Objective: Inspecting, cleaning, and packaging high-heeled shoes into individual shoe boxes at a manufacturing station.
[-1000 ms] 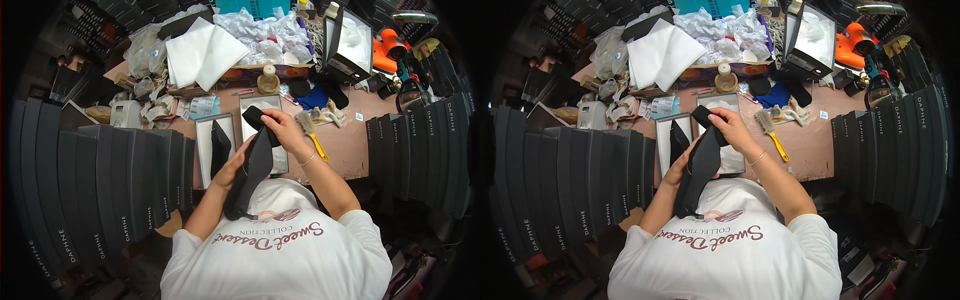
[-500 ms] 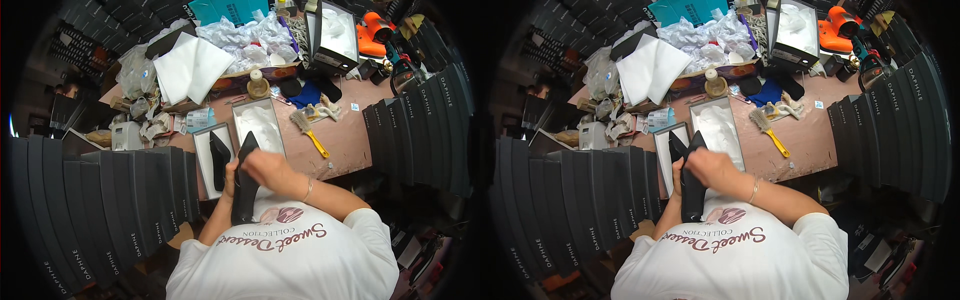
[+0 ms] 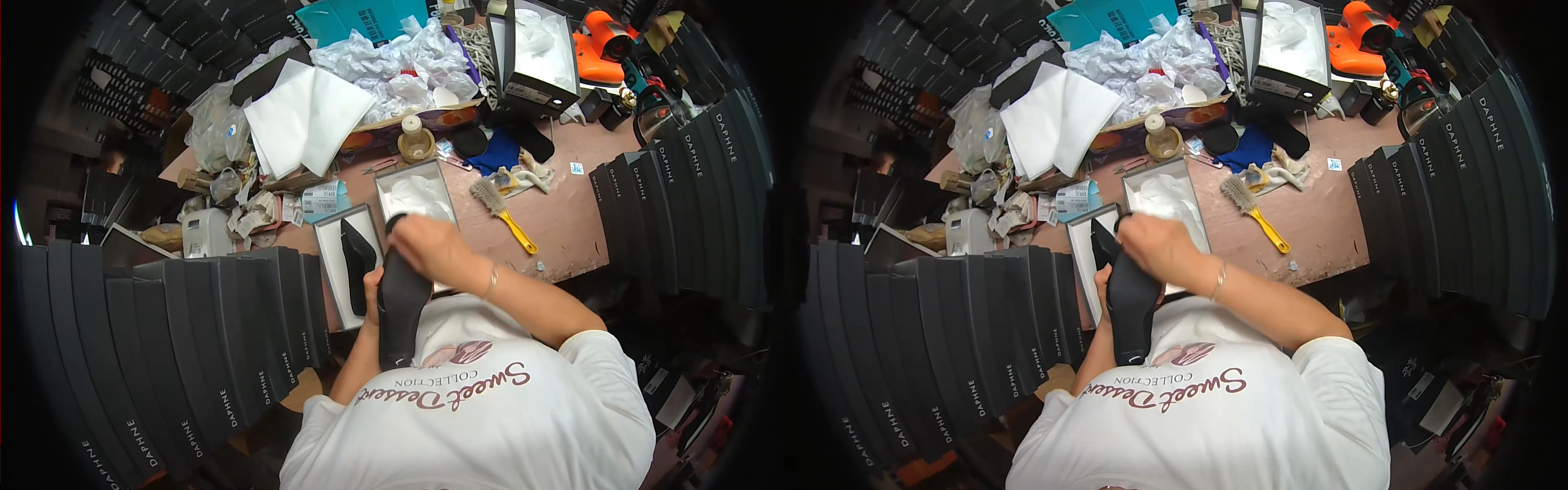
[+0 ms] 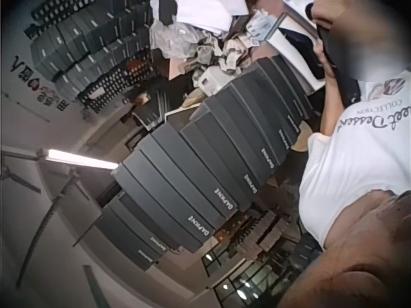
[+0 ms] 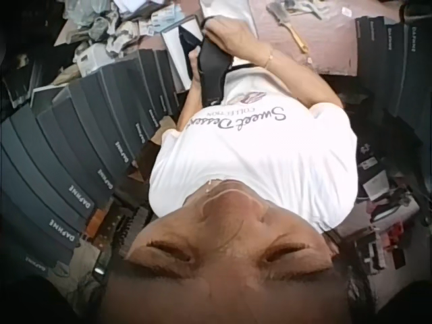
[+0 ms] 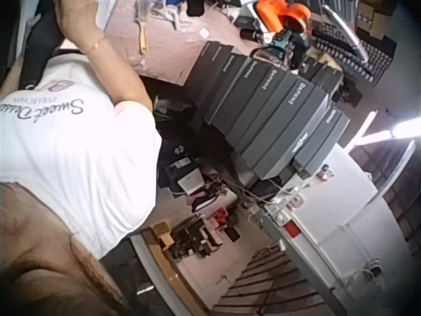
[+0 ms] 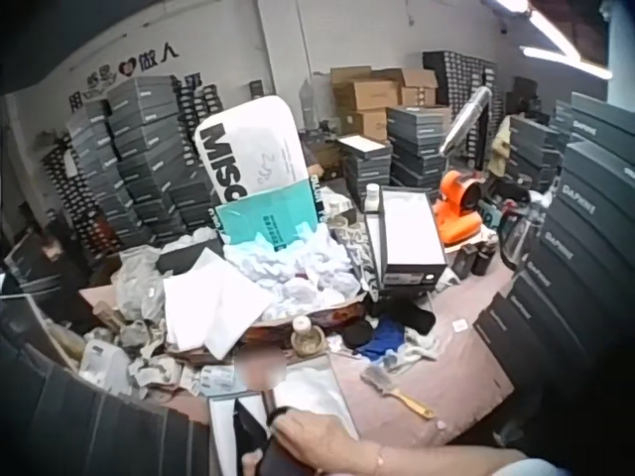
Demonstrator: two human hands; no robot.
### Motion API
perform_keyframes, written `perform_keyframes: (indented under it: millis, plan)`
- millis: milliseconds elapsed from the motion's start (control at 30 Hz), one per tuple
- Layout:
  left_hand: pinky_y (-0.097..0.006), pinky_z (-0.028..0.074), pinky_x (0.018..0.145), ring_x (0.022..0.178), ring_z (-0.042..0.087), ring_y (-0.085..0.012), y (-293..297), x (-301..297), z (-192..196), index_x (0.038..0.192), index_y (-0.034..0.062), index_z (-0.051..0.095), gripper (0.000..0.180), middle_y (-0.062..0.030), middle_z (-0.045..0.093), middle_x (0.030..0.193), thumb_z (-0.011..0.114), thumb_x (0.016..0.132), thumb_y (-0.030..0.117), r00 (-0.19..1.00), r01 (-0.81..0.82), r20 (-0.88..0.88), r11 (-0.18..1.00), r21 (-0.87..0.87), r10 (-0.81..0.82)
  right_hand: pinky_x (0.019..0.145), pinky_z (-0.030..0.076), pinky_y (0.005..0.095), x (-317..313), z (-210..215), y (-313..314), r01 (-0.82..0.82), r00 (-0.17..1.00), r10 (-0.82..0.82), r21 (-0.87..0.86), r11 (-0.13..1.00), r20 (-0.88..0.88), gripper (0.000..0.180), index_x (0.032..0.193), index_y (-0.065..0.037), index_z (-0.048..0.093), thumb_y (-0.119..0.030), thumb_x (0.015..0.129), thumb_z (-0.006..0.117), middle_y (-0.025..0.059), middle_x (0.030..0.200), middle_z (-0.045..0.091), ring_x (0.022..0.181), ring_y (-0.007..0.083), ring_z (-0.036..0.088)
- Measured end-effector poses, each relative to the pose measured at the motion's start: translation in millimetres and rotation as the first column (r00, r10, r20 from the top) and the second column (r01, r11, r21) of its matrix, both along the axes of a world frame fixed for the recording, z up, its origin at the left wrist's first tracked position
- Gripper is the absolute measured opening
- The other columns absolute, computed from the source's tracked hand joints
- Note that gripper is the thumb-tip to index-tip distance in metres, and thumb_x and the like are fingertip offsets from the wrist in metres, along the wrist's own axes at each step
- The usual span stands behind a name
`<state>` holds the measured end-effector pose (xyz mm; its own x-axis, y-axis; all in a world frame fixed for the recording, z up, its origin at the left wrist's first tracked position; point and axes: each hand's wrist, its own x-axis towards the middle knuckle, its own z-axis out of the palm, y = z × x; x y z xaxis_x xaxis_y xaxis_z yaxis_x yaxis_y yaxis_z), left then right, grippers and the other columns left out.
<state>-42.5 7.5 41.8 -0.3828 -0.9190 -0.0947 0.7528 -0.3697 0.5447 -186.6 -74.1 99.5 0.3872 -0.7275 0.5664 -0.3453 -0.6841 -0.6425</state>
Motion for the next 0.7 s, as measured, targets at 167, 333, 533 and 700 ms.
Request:
perform_keyframes:
  millis: [167, 333, 533, 700]
  plan:
    - [-0.039, 0.050, 0.073, 0.084, 0.059, -0.0286, 0.1, 0.4, -4.5, 0.129, -0.0026, 0.043, 0.081, -0.0221, 0.056, 0.106, 0.043, 0.082, 0.063, 0.994, -0.047, 0.109, 0.986, 0.159, 0.030, 0.055, 0.049, 0.0356, -7.3, -1.6, 12.7, -0.072, 0.993, 0.068, -0.034, 0.997, -0.099, 0.011, 0.079, -0.009, 0.057, -0.011, 0.077, 0.068, 0.0059, 0.069, 0.052, 0.063, 0.0221, 0.059]
    - [-0.037, 0.052, 0.057, 0.073, 0.059, -0.0331, -10.6, -8.4, 2.8, 0.131, -0.0002, 0.041, 0.079, -0.0250, 0.054, 0.104, 0.048, 0.082, 0.062, 0.980, 0.080, -0.186, 0.995, 0.066, -0.067, 0.059, 0.048, 0.0352, -24.3, 0.4, -33.3, 0.080, 0.997, -0.080, 0.082, 0.993, -0.004, 0.009, 0.085, -0.002, 0.059, -0.010, 0.084, 0.064, 0.0126, 0.078, 0.059, 0.065, 0.0284, 0.058]
    - [-0.041, 0.053, 0.072, 0.087, 0.060, -0.0323, -9.6, -3.3, 6.6, 0.144, 0.0033, 0.028, 0.087, -0.0230, 0.054, 0.111, 0.050, 0.081, 0.061, 0.981, -0.002, -0.193, 0.999, 0.052, 0.012, 0.068, 0.048, 0.0349, -27.7, 21.3, -32.4, -0.036, 0.992, -0.007, 0.328, 0.944, 0.128, 0.018, 0.095, 0.001, 0.062, -0.013, 0.086, 0.065, 0.0160, 0.085, 0.061, 0.075, 0.0292, 0.060]
    - [-0.042, 0.047, 0.089, 0.104, 0.054, -0.0305, -6.2, 0.7, -13.1, 0.143, 0.0036, 0.029, 0.086, -0.0202, 0.052, 0.117, 0.046, 0.083, 0.063, 0.920, -0.352, -0.084, 0.901, 0.256, 0.383, 0.074, 0.048, 0.0370, 16.7, 7.1, 36.7, -0.217, 0.972, 0.230, 0.187, 0.958, -0.049, 0.033, 0.108, -0.002, 0.061, -0.006, 0.076, 0.066, 0.0122, 0.094, 0.055, 0.088, 0.0306, 0.056]
